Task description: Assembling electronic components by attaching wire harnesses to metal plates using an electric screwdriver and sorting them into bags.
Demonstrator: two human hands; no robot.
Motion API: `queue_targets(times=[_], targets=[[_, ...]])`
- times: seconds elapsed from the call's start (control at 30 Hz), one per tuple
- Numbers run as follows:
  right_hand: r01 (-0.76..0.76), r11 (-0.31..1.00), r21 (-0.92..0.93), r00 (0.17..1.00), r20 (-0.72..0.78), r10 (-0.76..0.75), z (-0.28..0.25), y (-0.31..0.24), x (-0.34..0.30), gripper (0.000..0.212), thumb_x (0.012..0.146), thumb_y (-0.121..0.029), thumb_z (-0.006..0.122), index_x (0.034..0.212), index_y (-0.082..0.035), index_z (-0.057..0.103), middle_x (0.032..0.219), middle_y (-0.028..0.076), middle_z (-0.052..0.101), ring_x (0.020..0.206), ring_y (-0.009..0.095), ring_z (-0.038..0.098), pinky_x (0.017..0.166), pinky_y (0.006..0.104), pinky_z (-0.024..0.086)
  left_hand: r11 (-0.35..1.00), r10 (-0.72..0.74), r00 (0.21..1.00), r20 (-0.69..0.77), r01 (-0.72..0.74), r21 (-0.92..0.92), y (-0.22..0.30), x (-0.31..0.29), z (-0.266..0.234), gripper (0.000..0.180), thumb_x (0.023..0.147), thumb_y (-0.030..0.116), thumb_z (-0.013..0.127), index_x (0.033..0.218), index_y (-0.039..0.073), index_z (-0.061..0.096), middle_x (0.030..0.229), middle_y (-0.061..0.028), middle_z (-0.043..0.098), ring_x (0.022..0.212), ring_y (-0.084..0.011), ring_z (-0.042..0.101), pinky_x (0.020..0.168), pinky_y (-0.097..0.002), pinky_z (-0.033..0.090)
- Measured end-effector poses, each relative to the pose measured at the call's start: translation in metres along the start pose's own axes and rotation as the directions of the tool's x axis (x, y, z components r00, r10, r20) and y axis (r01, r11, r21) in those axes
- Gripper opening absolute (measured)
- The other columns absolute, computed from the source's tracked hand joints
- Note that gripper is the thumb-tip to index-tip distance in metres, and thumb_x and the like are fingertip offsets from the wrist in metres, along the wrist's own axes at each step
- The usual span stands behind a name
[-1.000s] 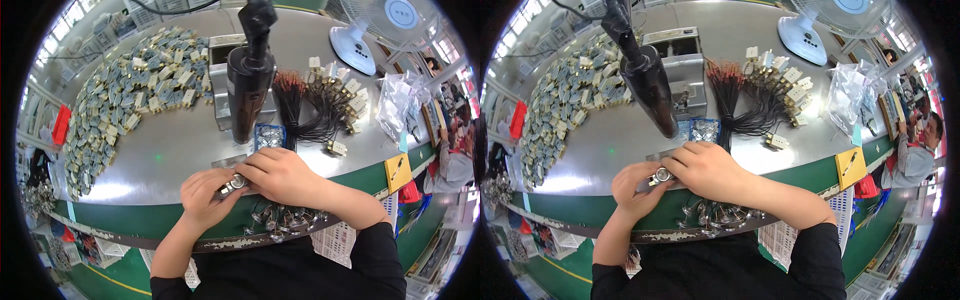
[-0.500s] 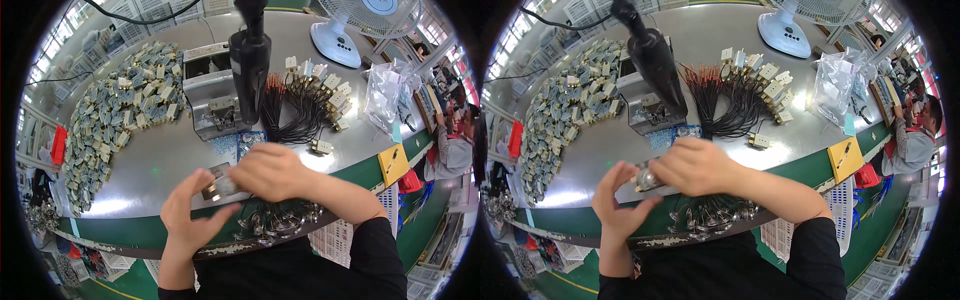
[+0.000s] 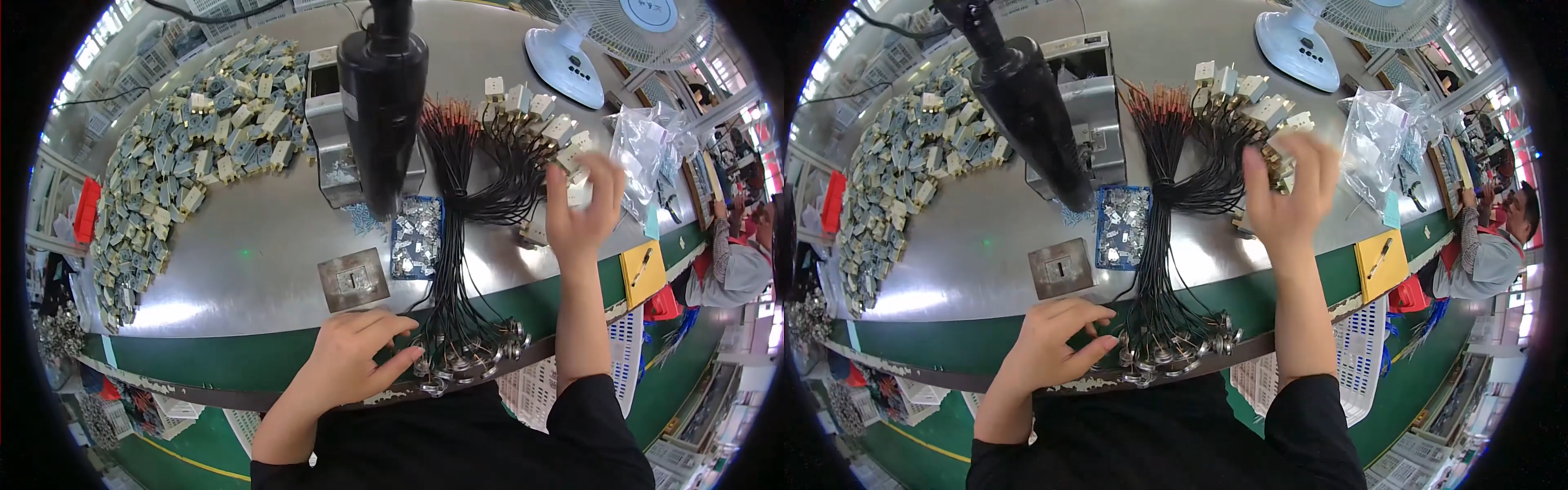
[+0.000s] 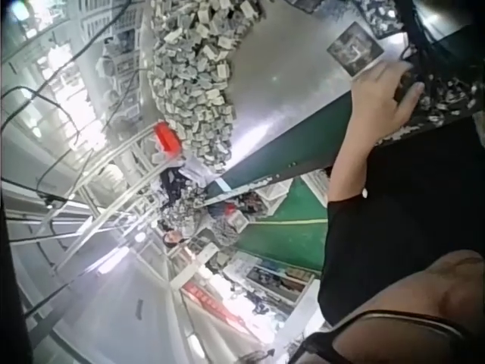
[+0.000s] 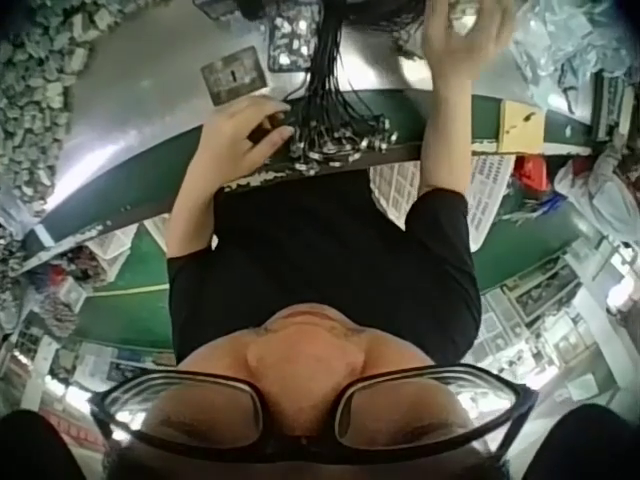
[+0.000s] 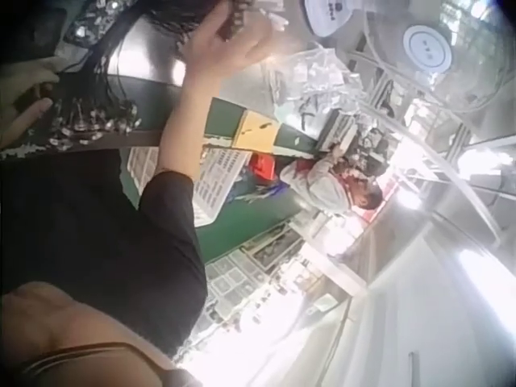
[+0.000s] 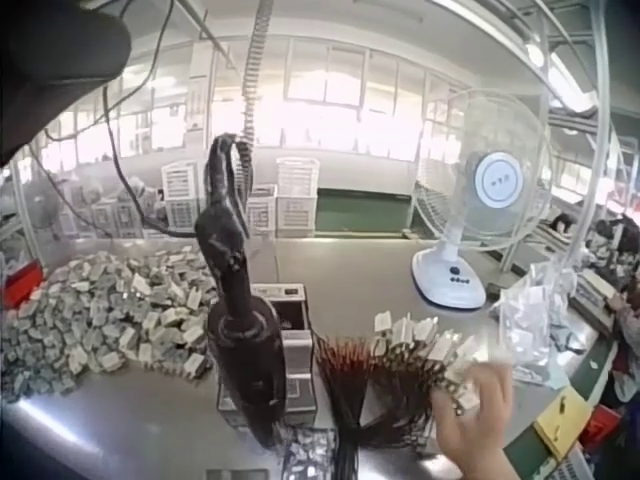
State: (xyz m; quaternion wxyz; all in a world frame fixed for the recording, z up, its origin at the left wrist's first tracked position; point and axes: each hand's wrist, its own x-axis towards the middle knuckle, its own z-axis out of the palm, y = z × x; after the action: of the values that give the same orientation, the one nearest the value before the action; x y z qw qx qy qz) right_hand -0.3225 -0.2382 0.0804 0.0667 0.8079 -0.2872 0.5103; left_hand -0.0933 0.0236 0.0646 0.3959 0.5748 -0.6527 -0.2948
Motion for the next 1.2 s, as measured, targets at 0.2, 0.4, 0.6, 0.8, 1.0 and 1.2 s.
queue_targets(times=[0.2, 0.4, 0.6, 0.8, 1.0, 1.2], targets=[[-0.510, 0.843, 0.169, 0.384, 0.922, 0.047, -0.026, -0.055, -0.028, 0.020, 0.093, -0.009, 0.077, 0.095, -0.002, 0.058, 0.072, 0.008, 0.062, 0.061, 0.018, 0.058, 0.059, 0.0306, 0.046, 0.956, 0.255, 0.960, -0.114, -0.268, -0.123, 0.017, 0.007, -0.003, 0.028, 0.080, 0.010, 0.085, 0.107, 0.007, 0.077, 0.090, -0.0059, 0.076, 0.070, -0.0239, 0.072, 0.064, -0.0336, 0.055], [-0.826, 0.508, 0.243, 0.285, 0.959, 0.006, -0.015, -0.048, -0.052, 0.016, 0.096, -0.002, 0.071, 0.108, -0.001, 0.060, 0.073, 0.001, 0.063, 0.064, 0.009, 0.058, 0.058, 0.0253, 0.044, 0.756, 0.629, 0.766, -0.136, -0.643, -0.124, 0.102, 0.020, -0.039, 0.017, 0.088, 0.026, 0.076, 0.095, 0.011, 0.083, 0.092, -0.0034, 0.077, 0.072, -0.0121, 0.068, 0.066, -0.0242, 0.051], [-0.769, -0.530, 0.359, 0.419, 0.908, 0.007, -0.012, -0.013, -0.056, 0.032, 0.100, -0.019, 0.066, 0.125, 0.002, 0.067, 0.095, 0.016, 0.074, 0.082, 0.023, 0.070, 0.066, 0.0324, 0.052, 0.895, 0.339, 0.740, -0.581, -0.444, -0.044, 0.141, 0.018, -0.022, 0.014, 0.079, 0.020, 0.086, 0.076, 0.008, 0.080, 0.075, 0.0023, 0.073, 0.065, -0.0107, 0.064, 0.058, -0.0251, 0.052], [-0.762, -0.384, 0.521, 0.522, 0.846, 0.111, 0.009, -0.016, -0.055, 0.055, 0.106, -0.055, 0.057, 0.129, -0.005, 0.063, 0.097, 0.018, 0.074, 0.079, 0.025, 0.061, 0.078, 0.0388, 0.050, 0.638, 0.710, 0.518, -0.477, -0.760, 0.125, 0.069, -0.005, -0.048, 0.010, 0.091, 0.019, 0.075, 0.093, 0.010, 0.079, 0.085, -0.0044, 0.076, 0.067, -0.0153, 0.069, 0.062, -0.0270, 0.053], [-0.460, 0.574, 0.677, 0.649, 0.698, -0.303, 0.026, -0.072, 0.005, 0.006, 0.082, -0.004, 0.072, 0.079, 0.000, 0.069, 0.071, 0.008, 0.064, 0.061, 0.027, 0.057, 0.060, 0.0384, 0.048, 0.803, -0.104, 0.887, -0.449, -0.192, -0.565, 0.037, 0.027, -0.023, 0.032, 0.075, 0.015, 0.091, 0.102, 0.004, 0.077, 0.084, -0.0083, 0.072, 0.075, -0.0210, 0.072, 0.068, -0.0340, 0.056], [-0.154, 0.682, 0.715, 0.587, 0.621, -0.518, 0.045, -0.111, 0.018, 0.019, 0.091, -0.017, 0.078, 0.084, -0.002, 0.069, 0.090, 0.010, 0.063, 0.089, 0.032, 0.066, 0.073, 0.0435, 0.053, 0.989, 0.048, 0.972, -0.228, -0.078, -0.124, 0.012, 0.010, -0.049, 0.021, 0.088, 0.010, 0.079, 0.104, -0.003, 0.075, 0.083, -0.0121, 0.074, 0.070, -0.0179, 0.071, 0.066, -0.0280, 0.054]])
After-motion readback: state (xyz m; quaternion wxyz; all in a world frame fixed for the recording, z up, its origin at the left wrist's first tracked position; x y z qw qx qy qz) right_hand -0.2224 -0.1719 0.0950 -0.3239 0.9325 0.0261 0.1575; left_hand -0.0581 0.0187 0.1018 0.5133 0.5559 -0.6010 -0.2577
